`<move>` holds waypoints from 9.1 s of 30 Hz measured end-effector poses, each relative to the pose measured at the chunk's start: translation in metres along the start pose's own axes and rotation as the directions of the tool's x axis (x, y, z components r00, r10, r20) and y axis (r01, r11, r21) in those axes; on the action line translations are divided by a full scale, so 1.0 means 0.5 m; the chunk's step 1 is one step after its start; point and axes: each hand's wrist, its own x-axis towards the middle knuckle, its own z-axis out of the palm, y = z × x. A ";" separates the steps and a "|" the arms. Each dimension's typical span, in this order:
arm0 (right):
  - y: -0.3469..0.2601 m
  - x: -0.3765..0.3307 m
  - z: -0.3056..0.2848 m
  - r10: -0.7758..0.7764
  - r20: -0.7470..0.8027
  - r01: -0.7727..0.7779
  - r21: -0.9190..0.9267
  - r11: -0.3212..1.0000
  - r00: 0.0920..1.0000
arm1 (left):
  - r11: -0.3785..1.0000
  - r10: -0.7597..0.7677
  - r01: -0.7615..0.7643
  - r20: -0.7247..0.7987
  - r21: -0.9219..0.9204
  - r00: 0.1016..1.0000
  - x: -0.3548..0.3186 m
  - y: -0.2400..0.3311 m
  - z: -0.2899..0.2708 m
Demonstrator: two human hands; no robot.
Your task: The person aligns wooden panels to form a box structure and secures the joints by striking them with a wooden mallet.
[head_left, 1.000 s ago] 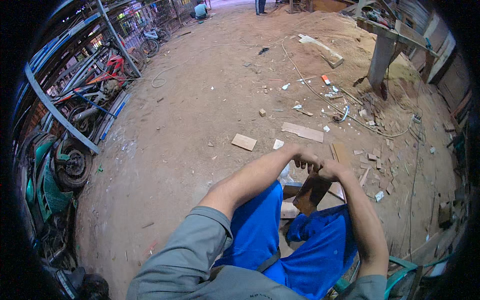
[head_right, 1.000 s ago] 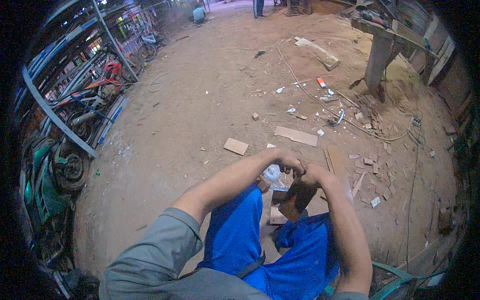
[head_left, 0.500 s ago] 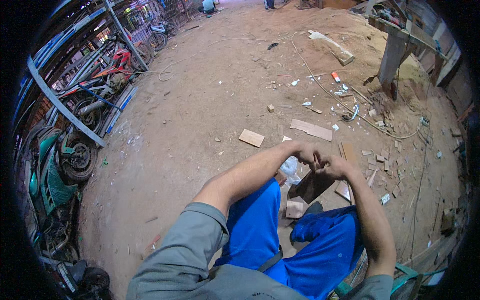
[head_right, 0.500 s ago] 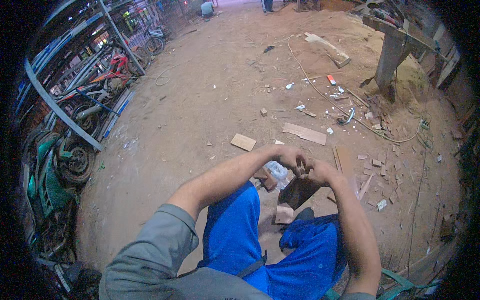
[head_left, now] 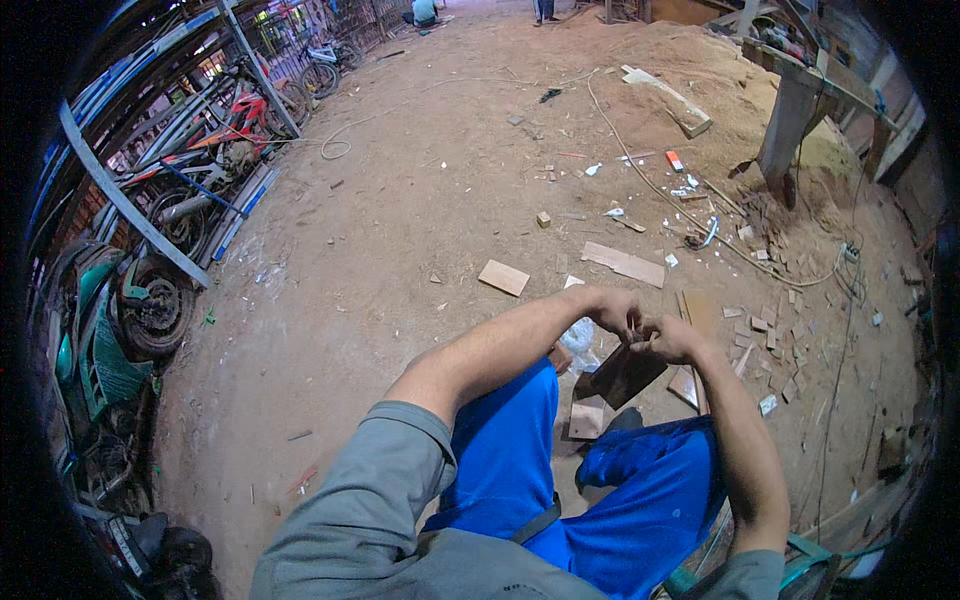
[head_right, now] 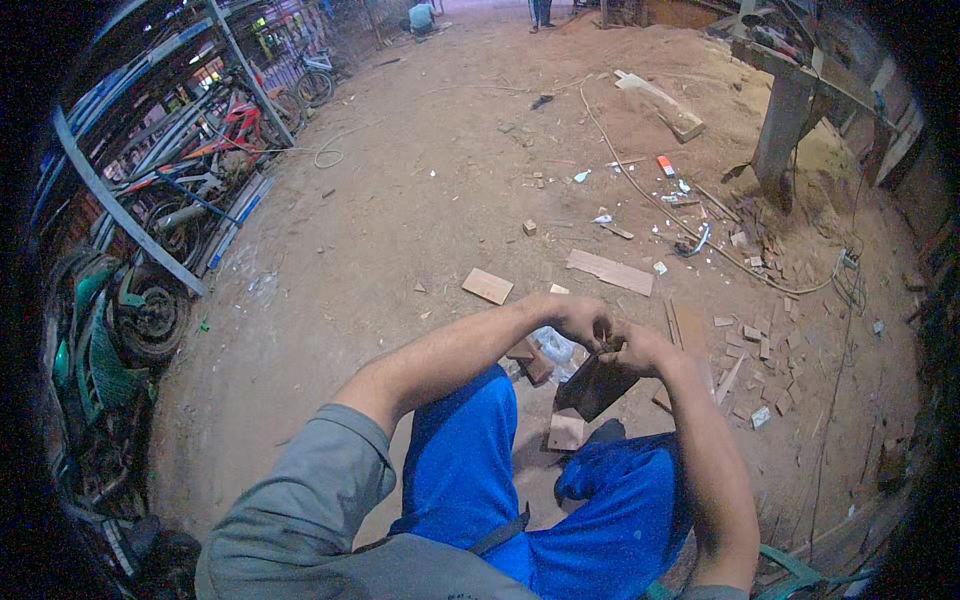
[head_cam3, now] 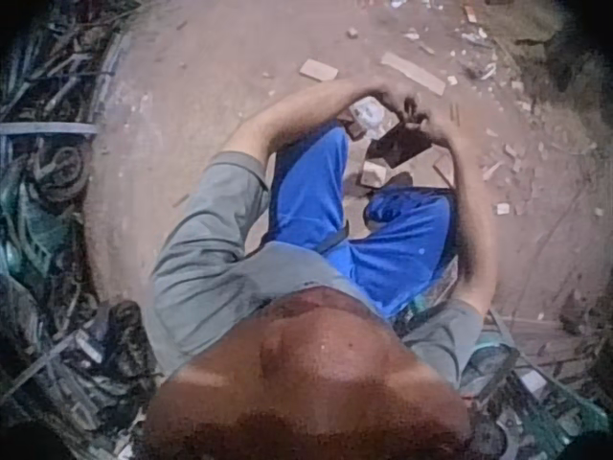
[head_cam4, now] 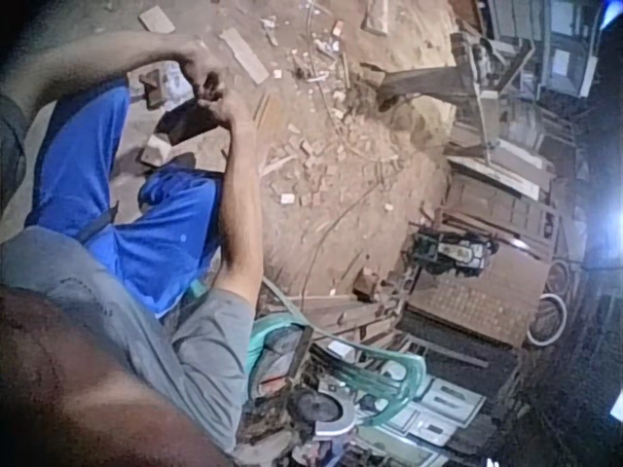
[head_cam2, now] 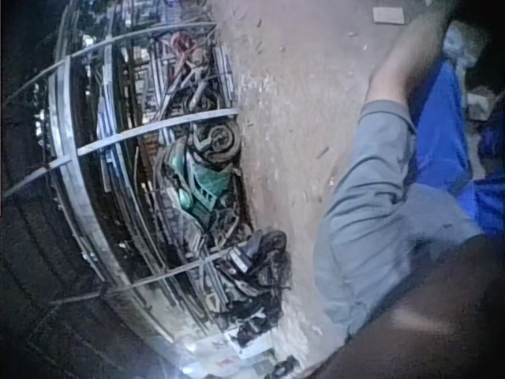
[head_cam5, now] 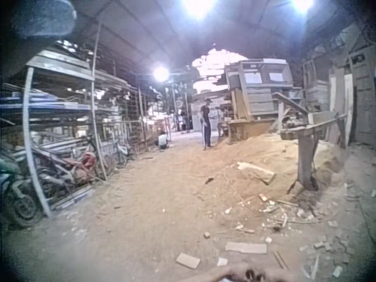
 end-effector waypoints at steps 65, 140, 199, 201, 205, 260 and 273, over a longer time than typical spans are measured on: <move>0.018 -0.062 -0.017 -0.057 -0.037 0.059 0.057 0.997 0.998 | 0.992 0.089 -0.079 -0.098 0.103 0.991 0.010 0.076 -0.003; -0.001 -0.059 -0.021 -0.021 -0.156 0.022 0.002 1.000 0.987 | 0.998 0.056 -0.056 -0.020 -0.041 0.998 0.020 0.033 0.006; 0.006 -0.060 -0.014 -0.149 -0.429 0.216 0.111 0.970 0.891 | 0.982 0.177 -0.150 -0.267 0.117 0.947 -0.012 0.046 -0.012; 0.009 -0.060 -0.014 -0.144 -0.425 0.197 0.084 0.977 0.894 | 0.984 0.174 -0.157 -0.285 0.082 0.943 -0.018 0.055 -0.012; 0.006 -0.062 -0.015 -0.131 -0.399 0.206 0.153 0.966 0.908 | 0.996 0.091 -0.094 -0.248 -0.001 0.965 -0.008 0.037 -0.006; 0.002 -0.089 -0.034 0.124 -0.337 0.007 0.363 0.932 0.933 | 0.881 -0.083 0.019 -0.114 -0.472 0.990 -0.032 0.051 -0.013; 0.008 -0.090 -0.036 0.128 -0.305 0.070 0.562 0.824 0.944 | 0.905 -0.031 -0.085 -0.265 -0.416 0.964 -0.035 0.060 -0.025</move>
